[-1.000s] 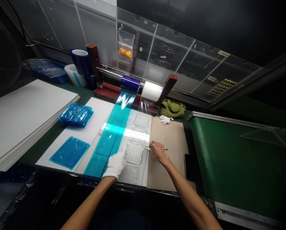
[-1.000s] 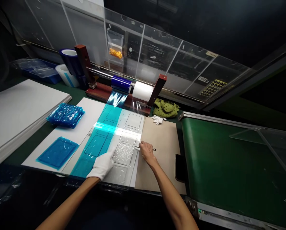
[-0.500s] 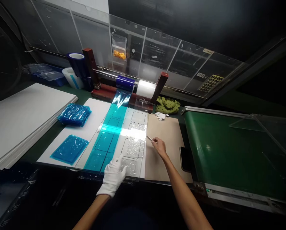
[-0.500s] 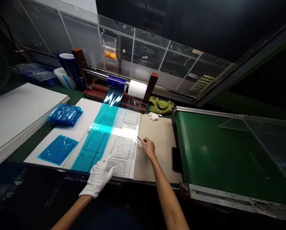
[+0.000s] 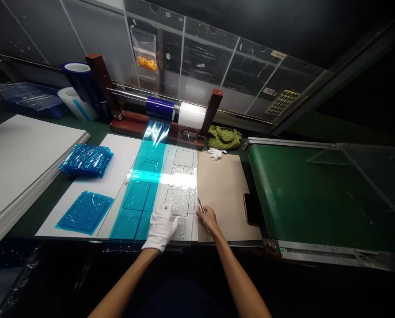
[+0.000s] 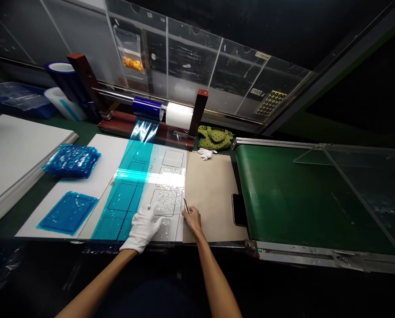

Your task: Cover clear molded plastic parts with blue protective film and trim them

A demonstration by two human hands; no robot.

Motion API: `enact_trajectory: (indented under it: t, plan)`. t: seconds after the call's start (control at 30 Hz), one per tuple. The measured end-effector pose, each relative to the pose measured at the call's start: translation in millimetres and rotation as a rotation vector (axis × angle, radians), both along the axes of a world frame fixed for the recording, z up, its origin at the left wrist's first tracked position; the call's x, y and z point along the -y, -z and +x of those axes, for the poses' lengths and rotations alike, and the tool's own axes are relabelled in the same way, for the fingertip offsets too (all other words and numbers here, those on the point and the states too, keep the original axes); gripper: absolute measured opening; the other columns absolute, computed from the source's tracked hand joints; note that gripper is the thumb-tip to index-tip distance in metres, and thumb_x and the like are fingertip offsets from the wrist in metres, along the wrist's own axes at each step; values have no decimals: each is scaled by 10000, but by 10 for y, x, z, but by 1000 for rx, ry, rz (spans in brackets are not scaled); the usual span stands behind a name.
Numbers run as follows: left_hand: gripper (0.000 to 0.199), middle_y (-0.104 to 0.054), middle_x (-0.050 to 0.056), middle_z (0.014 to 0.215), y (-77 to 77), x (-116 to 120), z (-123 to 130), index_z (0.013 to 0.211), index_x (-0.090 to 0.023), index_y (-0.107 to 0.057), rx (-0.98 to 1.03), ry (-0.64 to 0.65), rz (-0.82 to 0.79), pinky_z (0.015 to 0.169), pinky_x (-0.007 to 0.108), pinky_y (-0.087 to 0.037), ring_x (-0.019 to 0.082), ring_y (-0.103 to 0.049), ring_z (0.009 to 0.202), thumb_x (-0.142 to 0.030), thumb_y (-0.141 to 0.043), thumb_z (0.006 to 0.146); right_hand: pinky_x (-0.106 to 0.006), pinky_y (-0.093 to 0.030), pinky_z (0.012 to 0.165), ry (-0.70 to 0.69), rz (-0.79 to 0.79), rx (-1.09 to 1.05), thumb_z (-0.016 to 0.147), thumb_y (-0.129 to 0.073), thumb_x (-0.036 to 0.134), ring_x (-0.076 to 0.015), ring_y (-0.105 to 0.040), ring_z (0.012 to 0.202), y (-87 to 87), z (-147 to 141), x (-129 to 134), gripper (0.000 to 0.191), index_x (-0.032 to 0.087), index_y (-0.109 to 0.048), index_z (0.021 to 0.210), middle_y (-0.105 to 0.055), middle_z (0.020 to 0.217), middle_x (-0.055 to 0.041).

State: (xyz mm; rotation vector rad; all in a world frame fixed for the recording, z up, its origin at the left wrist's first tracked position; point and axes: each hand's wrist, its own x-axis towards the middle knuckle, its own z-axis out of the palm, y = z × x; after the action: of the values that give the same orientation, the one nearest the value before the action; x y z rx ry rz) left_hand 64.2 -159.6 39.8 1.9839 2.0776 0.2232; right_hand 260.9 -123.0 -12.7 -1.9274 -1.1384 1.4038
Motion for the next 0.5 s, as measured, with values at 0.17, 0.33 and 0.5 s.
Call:
enact_trajectory:
  t: [0.17, 0.33, 0.5]
  plan:
    - [653, -555, 158, 1158, 77, -87, 166, 1320, -175, -436, -2, 58, -19, 832, 403, -409, 302, -533, 980, -436, -609, 747, -200, -345, 450, 72, -18, -53, 658, -574, 384, -131, -562, 578, -42, -49, 4, 236, 167, -604, 746, -656, 700, -30]
    - [620, -513, 208, 1250, 201, -150, 301, 1300, -132, -457, -3, 122, -42, 952, 501, -355, 365, -491, 1121, -427, -591, 772, -198, -324, 443, 146, -16, -106, 577, -636, 332, -117, -520, 545, -128, -95, -1, 235, 165, -592, 736, -604, 614, 4]
    - [507, -506, 164, 1280, 273, -187, 361, 1266, -151, -480, 40, 190, -64, 956, 498, -403, 297, -502, 1143, -411, -555, 838, -189, -277, 406, 157, -25, -188, 601, -621, 381, -93, -483, 516, -251, -136, -6, 250, 165, -571, 716, -630, 655, -19]
